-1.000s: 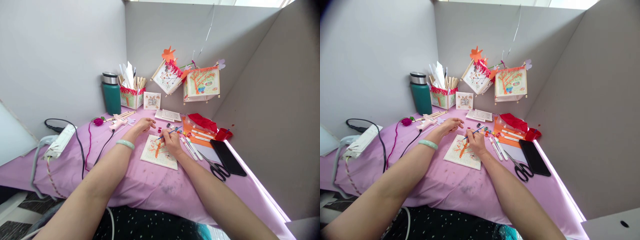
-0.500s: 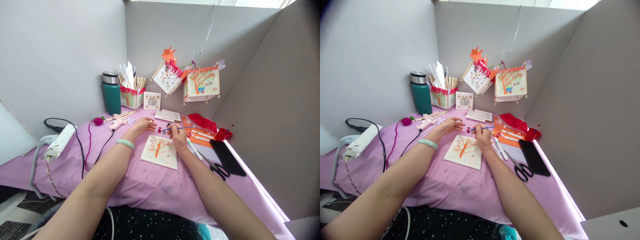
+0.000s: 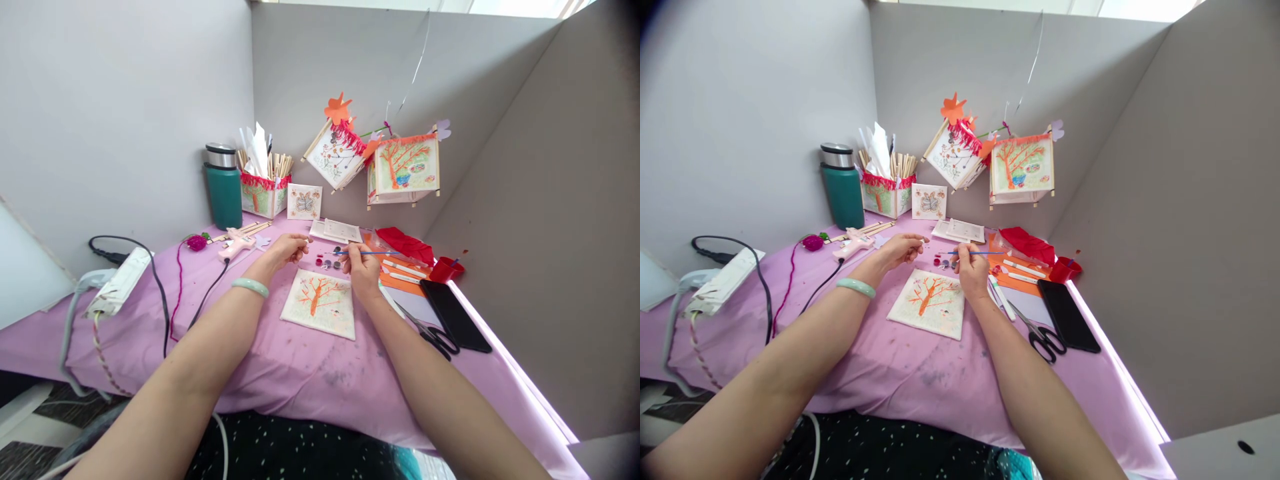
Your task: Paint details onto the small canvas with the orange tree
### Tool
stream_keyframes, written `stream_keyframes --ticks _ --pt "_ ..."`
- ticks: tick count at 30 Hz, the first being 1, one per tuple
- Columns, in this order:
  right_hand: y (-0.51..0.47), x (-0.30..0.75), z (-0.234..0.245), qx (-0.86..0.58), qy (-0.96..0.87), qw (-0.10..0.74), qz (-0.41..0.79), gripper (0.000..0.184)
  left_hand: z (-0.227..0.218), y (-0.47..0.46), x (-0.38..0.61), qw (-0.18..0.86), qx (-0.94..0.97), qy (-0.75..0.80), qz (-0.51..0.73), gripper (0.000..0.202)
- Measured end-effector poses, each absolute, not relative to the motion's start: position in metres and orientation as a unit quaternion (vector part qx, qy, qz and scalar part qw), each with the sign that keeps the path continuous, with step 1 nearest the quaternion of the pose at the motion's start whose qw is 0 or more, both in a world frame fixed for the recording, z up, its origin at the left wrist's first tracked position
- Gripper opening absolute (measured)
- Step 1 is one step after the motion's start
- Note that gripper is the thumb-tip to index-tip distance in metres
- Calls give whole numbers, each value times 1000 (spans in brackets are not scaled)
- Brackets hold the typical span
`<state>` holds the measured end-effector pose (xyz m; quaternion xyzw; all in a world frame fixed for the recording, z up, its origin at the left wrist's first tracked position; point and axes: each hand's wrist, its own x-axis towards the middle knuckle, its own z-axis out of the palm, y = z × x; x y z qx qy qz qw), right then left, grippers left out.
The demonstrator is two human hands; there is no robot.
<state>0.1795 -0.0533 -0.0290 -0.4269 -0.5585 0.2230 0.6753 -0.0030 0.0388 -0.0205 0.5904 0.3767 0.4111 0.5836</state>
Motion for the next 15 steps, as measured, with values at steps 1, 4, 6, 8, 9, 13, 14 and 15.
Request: stream_keyframes --ticks 1,4,6,8,9,13,14,15 --pt "-53 180 -29 -428 -557 676 222 31 -21 39 -3 584 589 378 411 18" --pt "-53 180 -30 -440 -560 670 208 31 -21 40 -3 587 592 378 401 22" --pt "-53 179 -30 -446 -567 663 203 29 -21 39 -3 585 595 382 397 21" --pt "-52 179 -31 -443 -574 657 206 27 -21 38 -2 581 592 393 397 20" --pt "-52 179 -31 -440 -578 655 207 26 -20 38 -2 580 590 397 397 20" --pt "-51 180 -32 -444 -584 650 198 24 -19 34 -2 584 585 400 395 22" --pt "-50 181 -32 -449 -582 650 193 24 -18 33 -2 586 586 398 394 21" --pt "-50 182 -32 -452 -581 650 190 25 -18 33 -2 587 588 395 392 20"
